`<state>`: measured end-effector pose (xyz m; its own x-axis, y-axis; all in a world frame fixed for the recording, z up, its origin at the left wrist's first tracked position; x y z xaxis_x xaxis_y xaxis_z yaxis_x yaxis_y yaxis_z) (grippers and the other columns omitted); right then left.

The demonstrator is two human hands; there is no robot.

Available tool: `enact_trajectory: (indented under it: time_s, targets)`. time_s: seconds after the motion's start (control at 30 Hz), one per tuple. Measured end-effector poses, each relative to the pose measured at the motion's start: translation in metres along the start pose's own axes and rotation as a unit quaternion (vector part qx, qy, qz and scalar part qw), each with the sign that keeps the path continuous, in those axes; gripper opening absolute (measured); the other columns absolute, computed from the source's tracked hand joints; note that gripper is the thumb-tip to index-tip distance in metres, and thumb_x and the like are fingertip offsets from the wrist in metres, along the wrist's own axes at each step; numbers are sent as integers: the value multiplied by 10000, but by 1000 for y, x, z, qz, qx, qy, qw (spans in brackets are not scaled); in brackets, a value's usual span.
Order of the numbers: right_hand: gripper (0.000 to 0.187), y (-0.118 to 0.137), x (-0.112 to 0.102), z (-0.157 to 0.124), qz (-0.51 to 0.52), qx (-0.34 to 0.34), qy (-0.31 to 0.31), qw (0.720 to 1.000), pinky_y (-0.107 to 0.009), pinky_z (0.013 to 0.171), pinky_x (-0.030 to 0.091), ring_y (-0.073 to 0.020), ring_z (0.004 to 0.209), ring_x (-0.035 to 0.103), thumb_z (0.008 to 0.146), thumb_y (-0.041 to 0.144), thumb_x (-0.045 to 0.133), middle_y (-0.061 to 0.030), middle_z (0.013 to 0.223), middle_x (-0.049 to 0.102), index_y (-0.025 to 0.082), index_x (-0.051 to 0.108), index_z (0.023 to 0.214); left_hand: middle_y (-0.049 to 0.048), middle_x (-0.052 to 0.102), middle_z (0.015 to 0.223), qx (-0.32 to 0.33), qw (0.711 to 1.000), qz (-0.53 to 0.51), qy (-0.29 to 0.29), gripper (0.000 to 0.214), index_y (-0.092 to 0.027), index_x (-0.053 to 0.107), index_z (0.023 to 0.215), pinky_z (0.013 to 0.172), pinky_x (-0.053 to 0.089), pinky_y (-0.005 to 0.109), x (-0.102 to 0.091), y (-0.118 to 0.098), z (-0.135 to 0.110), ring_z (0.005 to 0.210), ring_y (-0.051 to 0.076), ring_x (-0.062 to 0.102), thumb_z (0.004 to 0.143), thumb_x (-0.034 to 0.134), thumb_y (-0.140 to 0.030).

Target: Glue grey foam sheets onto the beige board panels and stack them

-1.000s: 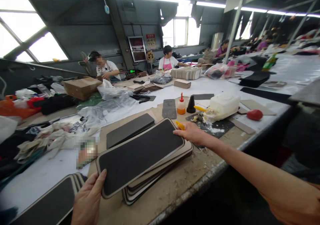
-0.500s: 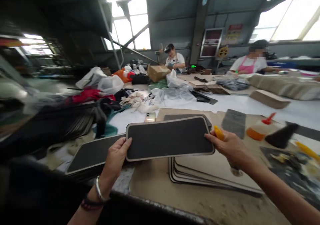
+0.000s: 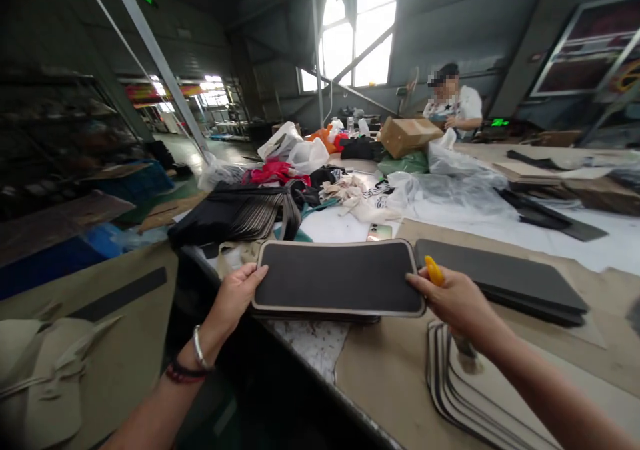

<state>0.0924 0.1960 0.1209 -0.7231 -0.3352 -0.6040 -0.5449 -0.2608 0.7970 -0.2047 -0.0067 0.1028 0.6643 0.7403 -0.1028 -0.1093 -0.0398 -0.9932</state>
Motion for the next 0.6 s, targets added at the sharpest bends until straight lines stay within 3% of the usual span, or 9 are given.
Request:
enact_trajectory:
  time_s: [0.1,0.23,0.37,0.6]
  targets:
    - [373,7,27,9,53,40,71,995,-223,351,261,-77,340,331,620,551,592,56,389,389,195,479,617,-17,588,570,-26,1000,7,1,364,-144,608,704,571,462,255,-21,0,9,578,147,561,594,680,-484]
    - [325,19,50,16,64,74,117,988,-204,349,236,-61,315,317,661,476,598,73,357,368,188,460,602,-11,614,574,-68,998,11,4,406,-138,609,701,590,472,262,-38,3,20,572,145,571,526,722,-487]
    - [242,22,61,21,33,97,136,985,-196,347,231,-56,304,321,723,361,580,76,349,366,167,489,611,1,624,564,-106,994,15,14,451,-124,622,706,569,471,253,-41,8,25,572,152,578,472,741,-491]
    - [241,24,61,23,32,145,139,979,-188,338,249,-51,298,323,770,300,575,81,341,357,161,477,598,-8,621,547,-140,990,19,26,413,-140,607,705,557,477,250,-35,14,35,544,148,578,469,726,-458]
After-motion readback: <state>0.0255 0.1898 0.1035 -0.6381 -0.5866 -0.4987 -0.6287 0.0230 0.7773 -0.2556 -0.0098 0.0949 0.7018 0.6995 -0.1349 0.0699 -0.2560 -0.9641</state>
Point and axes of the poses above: each hand's wrist, its own z-axis towards the middle knuckle, its own x-axis out of the palm, y = z × x, the point moved 4 cm from there along z, towards the middle knuckle
